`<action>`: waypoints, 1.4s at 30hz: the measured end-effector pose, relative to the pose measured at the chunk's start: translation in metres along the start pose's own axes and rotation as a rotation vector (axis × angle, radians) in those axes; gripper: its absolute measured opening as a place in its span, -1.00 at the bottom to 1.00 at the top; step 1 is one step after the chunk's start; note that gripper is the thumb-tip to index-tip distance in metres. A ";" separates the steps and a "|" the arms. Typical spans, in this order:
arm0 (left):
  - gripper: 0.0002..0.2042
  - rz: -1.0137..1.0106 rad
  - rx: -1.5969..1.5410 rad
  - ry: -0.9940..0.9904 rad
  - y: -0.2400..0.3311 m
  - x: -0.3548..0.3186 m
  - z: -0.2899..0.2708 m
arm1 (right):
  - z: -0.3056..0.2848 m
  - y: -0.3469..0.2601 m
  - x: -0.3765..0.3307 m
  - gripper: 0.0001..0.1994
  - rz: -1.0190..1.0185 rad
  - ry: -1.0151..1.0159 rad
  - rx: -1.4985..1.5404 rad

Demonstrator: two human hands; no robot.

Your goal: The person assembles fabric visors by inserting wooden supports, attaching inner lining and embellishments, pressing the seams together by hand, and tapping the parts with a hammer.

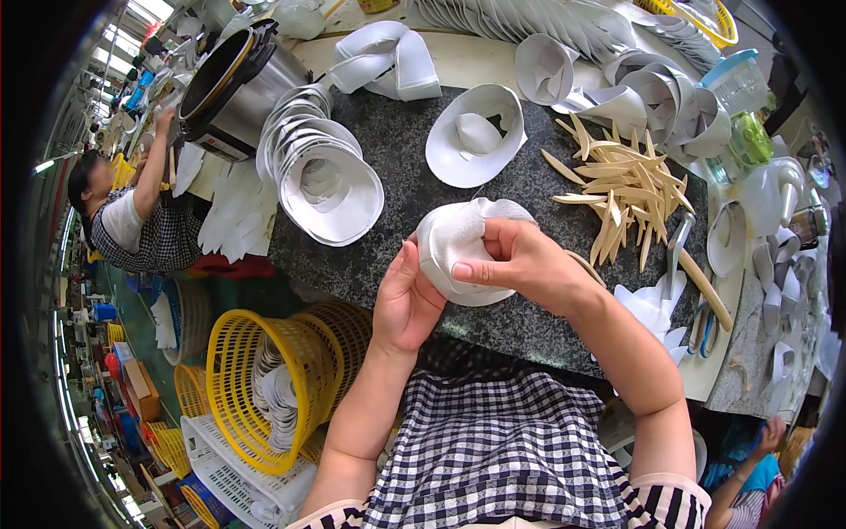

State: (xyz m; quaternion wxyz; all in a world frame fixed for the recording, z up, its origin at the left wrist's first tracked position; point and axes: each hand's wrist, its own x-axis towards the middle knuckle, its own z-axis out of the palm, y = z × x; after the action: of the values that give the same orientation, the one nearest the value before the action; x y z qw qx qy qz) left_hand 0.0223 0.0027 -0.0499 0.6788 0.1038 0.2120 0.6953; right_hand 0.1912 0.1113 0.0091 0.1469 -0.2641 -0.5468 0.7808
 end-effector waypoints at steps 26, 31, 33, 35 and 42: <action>-0.62 0.227 1.398 0.382 0.008 -0.021 0.042 | 0.046 0.033 0.011 -0.78 -0.170 0.474 -0.190; -0.66 0.348 1.525 0.303 0.008 -0.019 0.040 | 0.047 0.036 0.011 -0.79 -0.170 0.486 -0.114; -0.64 0.426 1.526 0.277 0.009 -0.019 0.040 | 0.047 0.034 0.009 -0.79 -0.184 0.491 -0.107; -0.66 0.366 1.548 0.295 0.010 -0.019 0.038 | 0.047 0.028 0.006 -0.81 -0.041 0.484 -0.137; -0.70 0.506 1.664 0.260 0.008 -0.021 0.039 | 0.049 0.039 0.004 -0.80 -0.077 0.500 -0.124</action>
State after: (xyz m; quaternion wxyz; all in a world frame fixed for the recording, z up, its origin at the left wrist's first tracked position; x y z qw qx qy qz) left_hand 0.0335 -0.0122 -0.0089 0.1789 0.5289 0.6962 0.4512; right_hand 0.1622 0.0612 -0.0155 0.2906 -0.4363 -0.5499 0.6502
